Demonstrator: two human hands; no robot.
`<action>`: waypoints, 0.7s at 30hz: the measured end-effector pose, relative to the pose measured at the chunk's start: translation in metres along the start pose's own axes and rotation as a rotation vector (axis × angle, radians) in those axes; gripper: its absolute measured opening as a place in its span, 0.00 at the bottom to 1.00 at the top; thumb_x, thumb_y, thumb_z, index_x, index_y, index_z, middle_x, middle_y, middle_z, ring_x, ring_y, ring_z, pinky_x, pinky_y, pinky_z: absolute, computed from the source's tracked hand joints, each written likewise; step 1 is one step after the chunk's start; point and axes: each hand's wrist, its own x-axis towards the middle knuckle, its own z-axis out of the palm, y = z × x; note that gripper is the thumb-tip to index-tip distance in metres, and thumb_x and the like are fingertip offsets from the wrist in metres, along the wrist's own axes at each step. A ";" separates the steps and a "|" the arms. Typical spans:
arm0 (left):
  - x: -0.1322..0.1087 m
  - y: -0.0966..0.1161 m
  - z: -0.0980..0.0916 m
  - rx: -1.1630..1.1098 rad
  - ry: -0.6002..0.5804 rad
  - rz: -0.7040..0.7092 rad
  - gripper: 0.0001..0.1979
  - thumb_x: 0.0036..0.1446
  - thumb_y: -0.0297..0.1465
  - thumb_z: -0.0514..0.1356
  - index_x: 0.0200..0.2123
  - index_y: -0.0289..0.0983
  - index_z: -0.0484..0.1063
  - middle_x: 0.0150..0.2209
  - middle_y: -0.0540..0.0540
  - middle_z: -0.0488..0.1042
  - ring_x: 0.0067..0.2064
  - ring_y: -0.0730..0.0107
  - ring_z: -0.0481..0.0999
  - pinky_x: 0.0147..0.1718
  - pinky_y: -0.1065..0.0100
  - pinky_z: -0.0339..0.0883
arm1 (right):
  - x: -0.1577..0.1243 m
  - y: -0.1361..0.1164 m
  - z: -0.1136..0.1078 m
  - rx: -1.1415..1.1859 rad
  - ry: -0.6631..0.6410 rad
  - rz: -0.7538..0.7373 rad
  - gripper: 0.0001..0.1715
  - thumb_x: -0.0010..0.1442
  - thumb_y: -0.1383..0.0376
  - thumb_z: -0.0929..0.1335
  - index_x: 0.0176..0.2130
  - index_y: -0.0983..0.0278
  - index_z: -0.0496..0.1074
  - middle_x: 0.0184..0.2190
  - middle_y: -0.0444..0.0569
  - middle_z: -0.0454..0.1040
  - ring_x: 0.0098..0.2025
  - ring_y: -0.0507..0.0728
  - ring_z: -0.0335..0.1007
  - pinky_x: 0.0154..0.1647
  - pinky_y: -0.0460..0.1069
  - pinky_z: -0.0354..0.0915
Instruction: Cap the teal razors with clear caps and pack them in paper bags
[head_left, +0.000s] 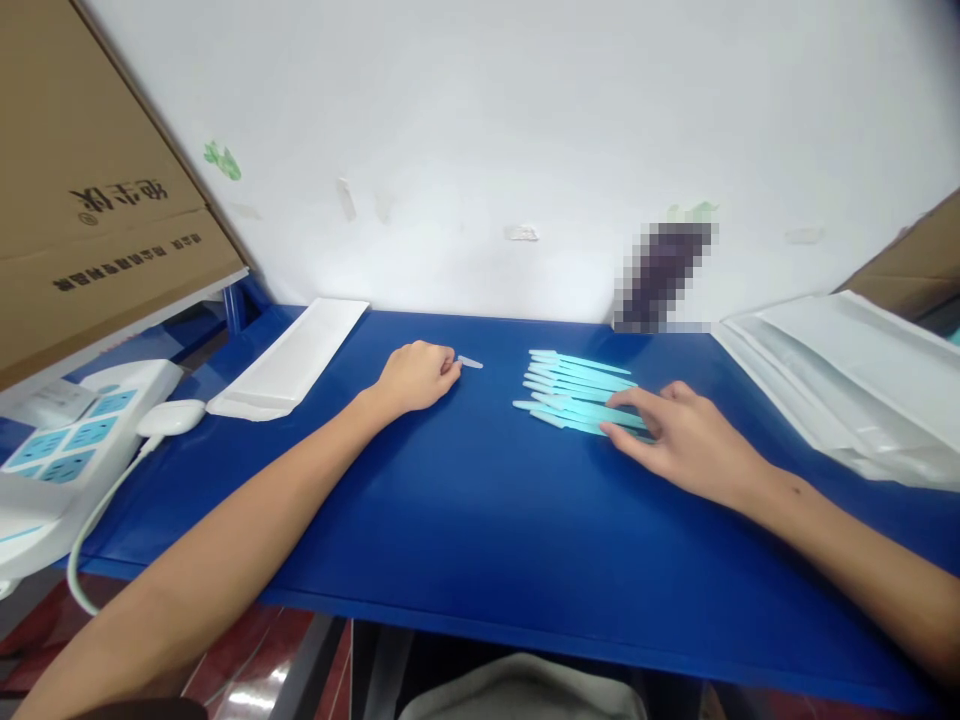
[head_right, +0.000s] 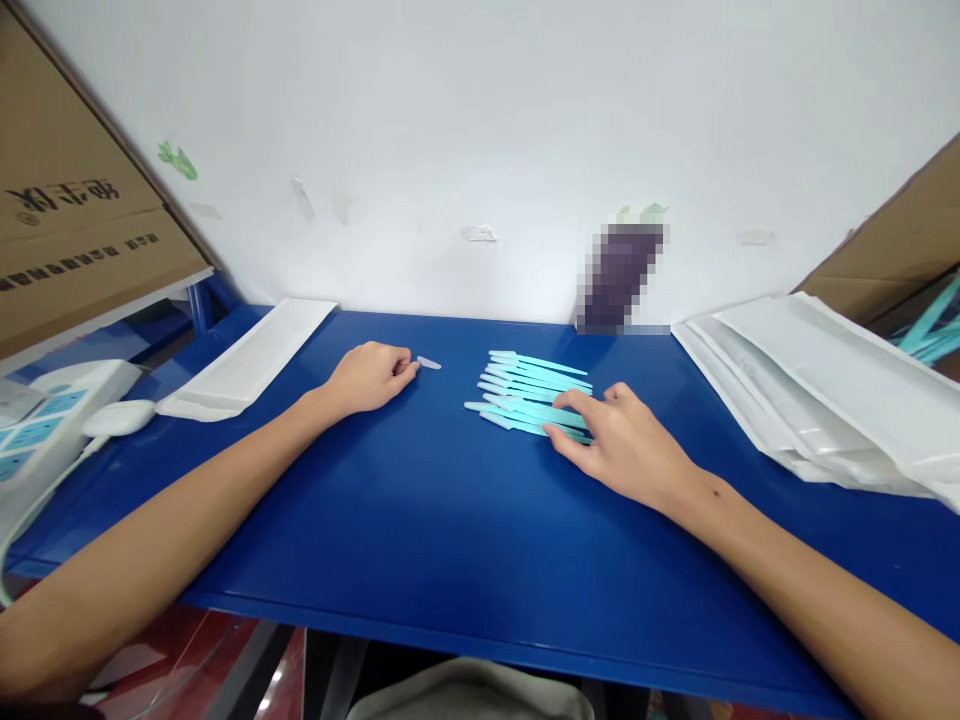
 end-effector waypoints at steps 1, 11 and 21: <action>0.001 -0.003 0.000 -0.001 0.003 -0.014 0.19 0.67 0.39 0.51 0.24 0.39 0.65 0.26 0.44 0.74 0.30 0.59 0.75 0.27 0.65 0.54 | 0.000 -0.001 -0.001 0.013 0.032 0.018 0.21 0.68 0.49 0.64 0.43 0.61 0.76 0.16 0.43 0.66 0.26 0.60 0.66 0.34 0.54 0.63; 0.003 -0.040 -0.017 0.029 0.002 -0.202 0.20 0.64 0.41 0.50 0.26 0.39 0.72 0.29 0.39 0.78 0.36 0.51 0.79 0.34 0.60 0.65 | 0.011 0.011 -0.013 0.154 -0.156 0.023 0.41 0.64 0.43 0.68 0.67 0.59 0.64 0.69 0.63 0.62 0.67 0.73 0.62 0.62 0.69 0.64; -0.009 -0.103 -0.041 0.140 -0.067 -0.453 0.32 0.63 0.54 0.50 0.52 0.37 0.78 0.52 0.31 0.78 0.57 0.34 0.74 0.53 0.46 0.69 | 0.089 0.015 -0.023 0.011 -0.636 0.037 0.68 0.49 0.40 0.75 0.75 0.65 0.52 0.68 0.68 0.64 0.69 0.80 0.61 0.62 0.69 0.66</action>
